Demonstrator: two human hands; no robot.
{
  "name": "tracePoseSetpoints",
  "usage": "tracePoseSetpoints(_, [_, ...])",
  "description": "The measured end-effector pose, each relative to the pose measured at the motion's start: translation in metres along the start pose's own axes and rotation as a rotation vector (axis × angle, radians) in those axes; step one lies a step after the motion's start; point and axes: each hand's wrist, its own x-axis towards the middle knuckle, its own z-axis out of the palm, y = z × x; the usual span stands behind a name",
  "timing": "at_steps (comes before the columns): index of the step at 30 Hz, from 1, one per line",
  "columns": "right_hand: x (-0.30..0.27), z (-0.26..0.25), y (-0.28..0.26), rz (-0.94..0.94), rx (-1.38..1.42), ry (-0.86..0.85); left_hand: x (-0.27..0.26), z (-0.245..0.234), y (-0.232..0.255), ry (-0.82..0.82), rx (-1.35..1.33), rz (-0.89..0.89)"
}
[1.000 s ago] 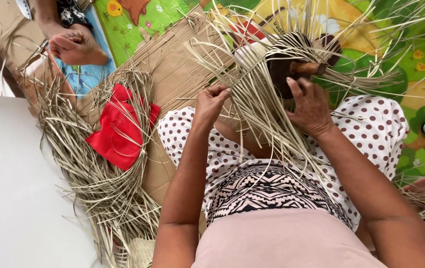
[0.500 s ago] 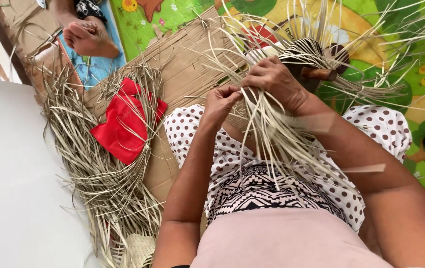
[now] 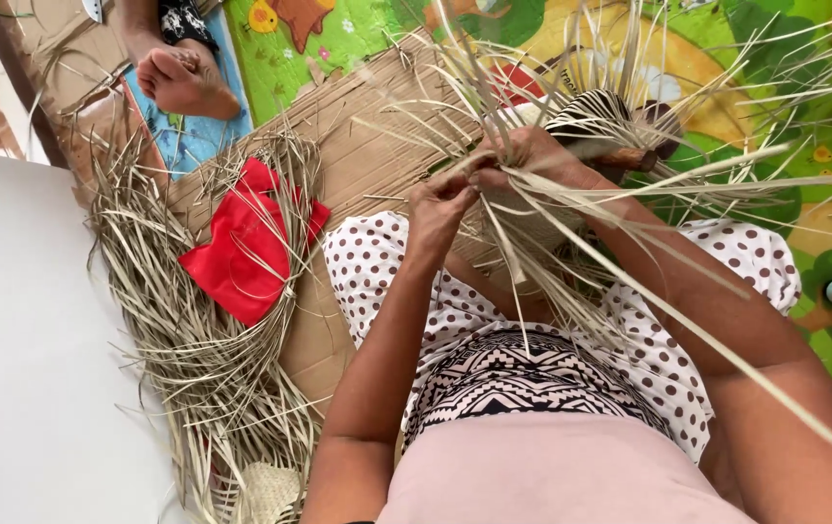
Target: A person sits on the floor and weaves a hat using dried plant fibers, interlacing them around a wooden mold.
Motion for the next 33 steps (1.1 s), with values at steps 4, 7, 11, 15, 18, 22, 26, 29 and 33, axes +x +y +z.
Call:
tracePoseSetpoints(4, [-0.004,0.008,0.012,0.166,0.373,0.028,-0.023,0.010,0.031,0.025,0.089,0.008])
tracePoseSetpoints(7, [-0.009,0.017,0.042,0.029,0.185,0.027,-0.029,0.014,0.030,0.022,0.062,0.037])
tracePoseSetpoints(11, [-0.033,0.022,0.059,-0.144,-0.317,-0.016,-0.023,0.018,-0.002,0.020,-0.193,0.047])
tracePoseSetpoints(15, [-0.029,0.012,0.012,-0.256,-0.455,0.026,-0.023,0.020,-0.008,0.061,-0.350,-0.017])
tracePoseSetpoints(18, [-0.007,0.018,0.035,-0.222,-0.544,-0.090,-0.025,0.020,-0.003,0.087,-0.309,-0.014])
tracePoseSetpoints(22, [0.042,0.001,-0.029,-0.072,-0.386,-0.082,-0.028,0.025,0.022,0.197,0.077,0.097])
tracePoseSetpoints(26, [0.062,-0.016,-0.026,0.431,-0.219,-0.202,-0.003,0.014,-0.011,0.182,-0.109,0.078])
tracePoseSetpoints(29, [0.020,-0.008,0.015,0.225,-0.319,-0.157,0.002,0.010,-0.021,0.162,0.042,0.142])
tracePoseSetpoints(33, [-0.020,0.027,0.052,-0.234,-0.566,0.102,-0.005,0.025,-0.009,0.174,-0.361,0.020])
